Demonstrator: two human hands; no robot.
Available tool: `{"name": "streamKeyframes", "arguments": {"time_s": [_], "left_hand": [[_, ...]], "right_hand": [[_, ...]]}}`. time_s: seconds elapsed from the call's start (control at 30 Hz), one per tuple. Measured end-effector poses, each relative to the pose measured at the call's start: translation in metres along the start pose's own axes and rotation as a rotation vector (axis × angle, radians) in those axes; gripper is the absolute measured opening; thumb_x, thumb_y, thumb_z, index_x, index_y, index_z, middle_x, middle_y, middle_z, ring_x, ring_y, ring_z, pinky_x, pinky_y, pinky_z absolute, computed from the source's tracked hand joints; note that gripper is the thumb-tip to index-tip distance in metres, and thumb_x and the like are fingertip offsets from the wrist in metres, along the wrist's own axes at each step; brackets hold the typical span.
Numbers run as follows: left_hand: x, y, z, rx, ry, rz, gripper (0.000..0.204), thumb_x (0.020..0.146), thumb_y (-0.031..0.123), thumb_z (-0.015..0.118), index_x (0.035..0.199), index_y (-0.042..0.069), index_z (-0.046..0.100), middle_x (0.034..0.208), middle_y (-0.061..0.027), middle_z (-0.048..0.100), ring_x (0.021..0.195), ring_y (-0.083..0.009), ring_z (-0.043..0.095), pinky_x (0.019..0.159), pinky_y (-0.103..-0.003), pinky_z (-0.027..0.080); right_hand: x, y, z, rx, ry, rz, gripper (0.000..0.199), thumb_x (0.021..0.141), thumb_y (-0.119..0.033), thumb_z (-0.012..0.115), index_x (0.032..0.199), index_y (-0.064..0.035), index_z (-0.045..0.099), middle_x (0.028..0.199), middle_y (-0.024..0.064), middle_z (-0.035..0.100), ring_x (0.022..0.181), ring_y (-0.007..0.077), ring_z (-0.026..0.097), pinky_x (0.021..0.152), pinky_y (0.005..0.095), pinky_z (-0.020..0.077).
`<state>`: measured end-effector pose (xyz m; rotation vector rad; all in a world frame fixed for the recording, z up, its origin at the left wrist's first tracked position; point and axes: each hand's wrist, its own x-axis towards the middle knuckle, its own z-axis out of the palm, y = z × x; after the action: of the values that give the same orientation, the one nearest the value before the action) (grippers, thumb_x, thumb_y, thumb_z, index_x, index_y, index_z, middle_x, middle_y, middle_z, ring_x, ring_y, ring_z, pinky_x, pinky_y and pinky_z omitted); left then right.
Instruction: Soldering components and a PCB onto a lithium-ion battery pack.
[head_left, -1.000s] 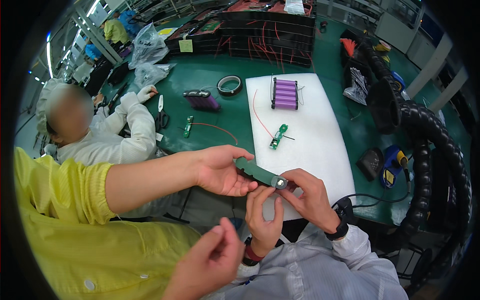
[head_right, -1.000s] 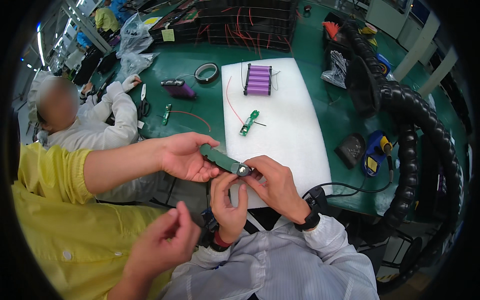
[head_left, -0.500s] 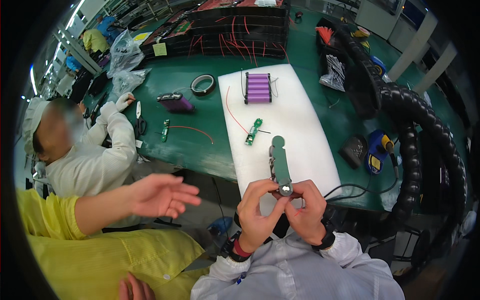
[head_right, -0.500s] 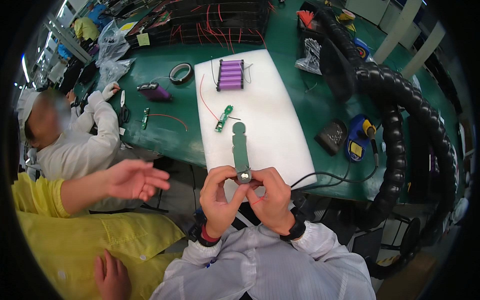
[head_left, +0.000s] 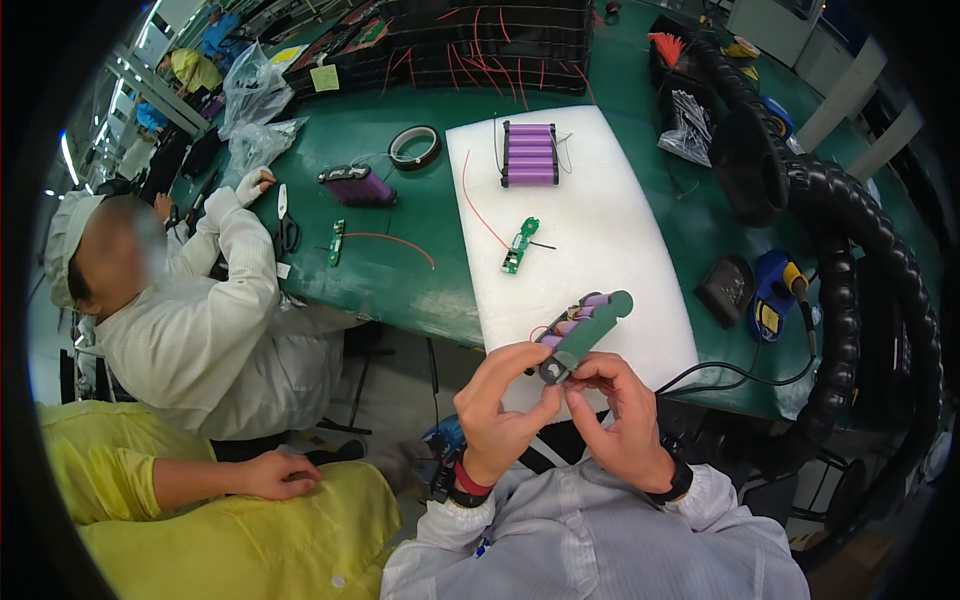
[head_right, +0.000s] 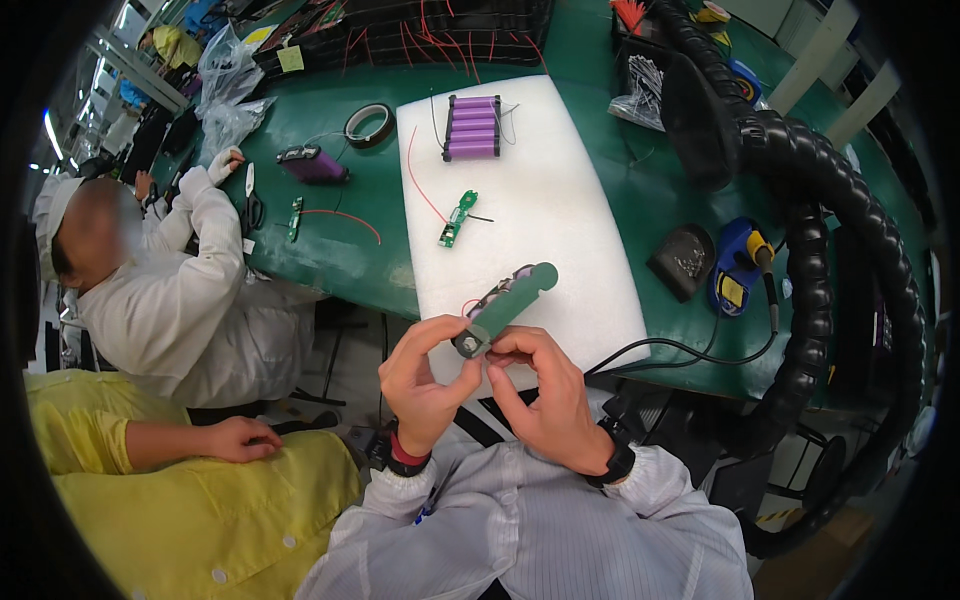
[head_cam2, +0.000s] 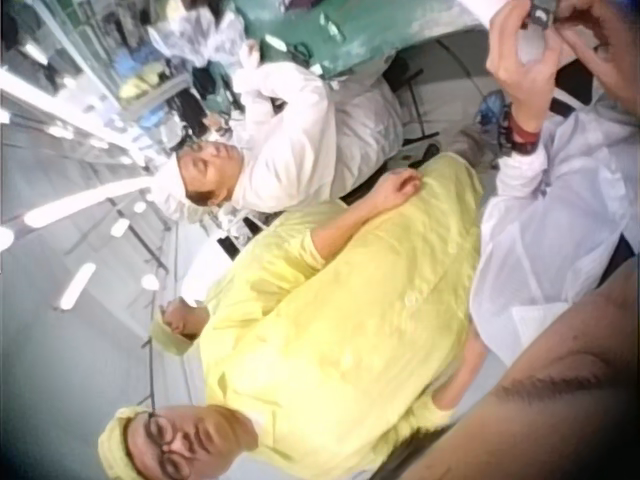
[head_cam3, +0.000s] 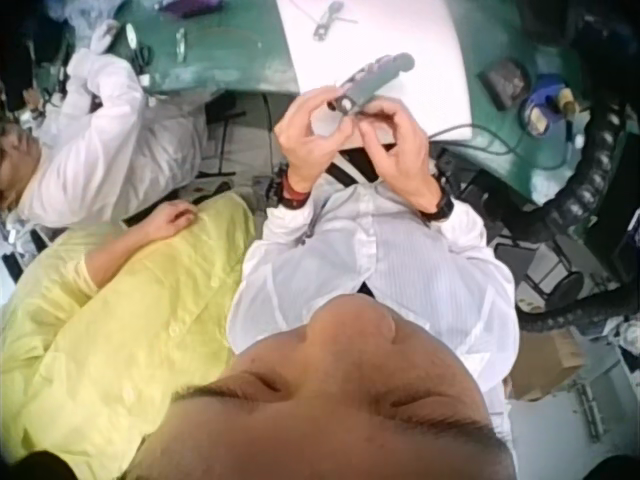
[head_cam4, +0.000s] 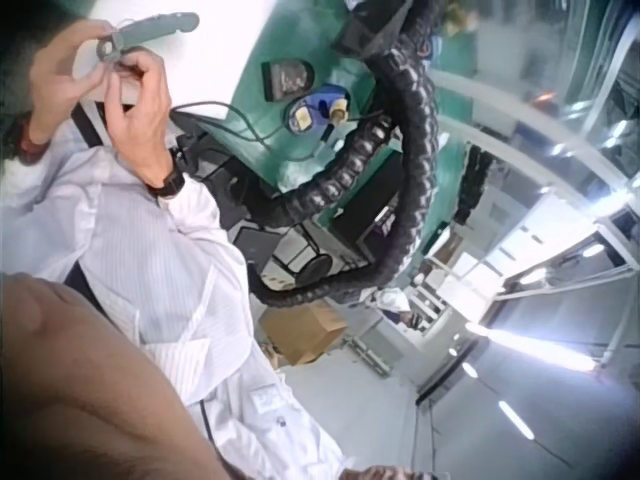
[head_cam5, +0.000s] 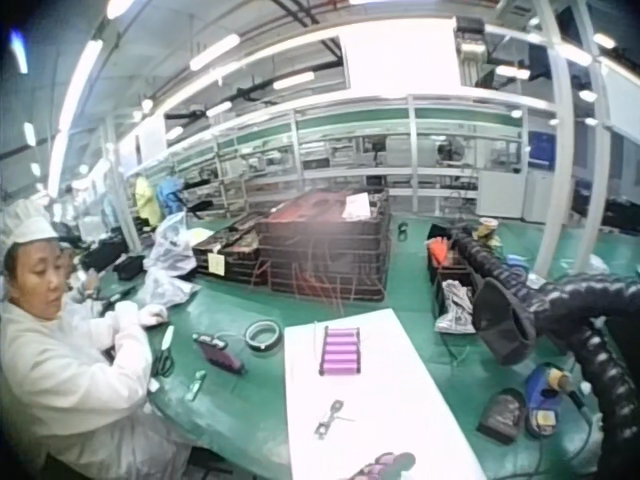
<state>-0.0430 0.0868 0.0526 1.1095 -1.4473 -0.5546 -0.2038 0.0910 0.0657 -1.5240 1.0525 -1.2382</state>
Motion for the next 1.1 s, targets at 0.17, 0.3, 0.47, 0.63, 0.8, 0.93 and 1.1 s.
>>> {"name": "streamKeyframes", "arguments": {"time_s": [0.17, 0.3, 0.47, 0.63, 0.8, 0.93, 1.1], "left_hand": [[0.002, -0.009, -0.007, 0.015, 0.043, -0.018, 0.04, 0.074, -0.014, 0.074, 0.112, -0.006, 0.066, 0.109, -0.0162, 0.072, 0.101, -0.0236, 0.07, 0.093, -0.035, 0.055], [0.0, -0.017, -0.001, -0.165, 0.114, -0.026, 0.052, 0.078, -0.017, 0.072, 0.125, -0.004, 0.052, 0.113, -0.0191, 0.069, 0.104, -0.024, 0.068, 0.097, -0.036, 0.053], [0.006, -0.026, -0.009, -0.168, 0.032, -0.013, 0.062, 0.079, -0.019, 0.07, 0.131, -0.001, 0.042, 0.115, -0.0198, 0.066, 0.105, -0.0242, 0.066, 0.098, -0.037, 0.052], [0.011, -0.03, -0.01, -0.243, 0.02, 0.011, 0.061, 0.08, -0.018, 0.073, 0.132, -0.002, 0.044, 0.112, -0.0192, 0.068, 0.104, -0.0254, 0.07, 0.097, -0.038, 0.055], [0.018, -0.035, -0.016, -0.278, -0.02, -0.013, 0.06, 0.081, -0.019, 0.068, 0.13, 0.002, 0.042, 0.118, -0.0222, 0.064, 0.106, -0.0241, 0.065, 0.095, -0.038, 0.054], [0.016, -0.037, -0.018, -0.219, -0.061, 0.024, 0.047, 0.083, -0.018, 0.068, 0.122, 0.001, 0.05, 0.121, -0.0219, 0.063, 0.104, -0.0224, 0.064, 0.094, -0.036, 0.053], [0.015, -0.02, -0.014, -0.16, 0.036, -0.081, 0.022, 0.084, -0.013, 0.066, 0.103, -0.001, 0.066, 0.122, -0.0213, 0.065, 0.098, -0.0252, 0.067, 0.087, -0.033, 0.053]], "right_hand": [[0.011, -0.009, -0.003, -0.096, -0.126, -0.2, 0.022, 0.092, 0.006, 0.061, 0.114, 0.0053, 0.063, 0.115, 0.0189, 0.066, 0.099, 0.032, 0.069, 0.085, 0.0369, 0.0557], [0.021, -0.009, 0.0, -0.301, -0.155, -0.313, 0.027, 0.09, 0.007, 0.063, 0.117, 0.0048, 0.066, 0.109, 0.0181, 0.067, 0.096, 0.0336, 0.067, 0.08, 0.0376, 0.0555], [0.03, -0.017, 0.001, -0.452, -0.167, -0.325, 0.029, 0.086, 0.002, 0.071, 0.115, 0.0029, 0.069, 0.093, 0.0131, 0.07, 0.079, 0.0264, 0.066, 0.067, 0.0356, 0.0523], [0.03, -0.019, 0.005, -0.405, -0.088, -0.27, 0.031, 0.085, -0.002, 0.077, 0.113, 0.003, 0.067, 0.077, 0.0081, 0.069, 0.062, 0.0215, 0.063, 0.056, 0.0312, 0.0495], [0.038, -0.012, 0.007, -0.401, -0.036, -0.382, 0.045, 0.086, -0.008, 0.081, 0.117, 0.0034, 0.05, 0.079, 0.009, 0.07, 0.055, 0.0217, 0.066, 0.05, 0.0297, 0.0496], [0.045, -0.013, 0.012, -0.306, -0.099, -0.286, 0.046, 0.087, -0.007, 0.08, 0.119, 0.0052, 0.047, 0.094, 0.0111, 0.071, 0.057, 0.0224, 0.068, 0.051, 0.0314, 0.0509], [0.048, -0.017, 0.01, -0.287, -0.227, -0.176, 0.044, 0.088, -0.004, 0.077, 0.118, 0.0089, 0.047, 0.12, 0.014, 0.064, 0.059, 0.0227, 0.069, 0.052, 0.0327, 0.052]]}}
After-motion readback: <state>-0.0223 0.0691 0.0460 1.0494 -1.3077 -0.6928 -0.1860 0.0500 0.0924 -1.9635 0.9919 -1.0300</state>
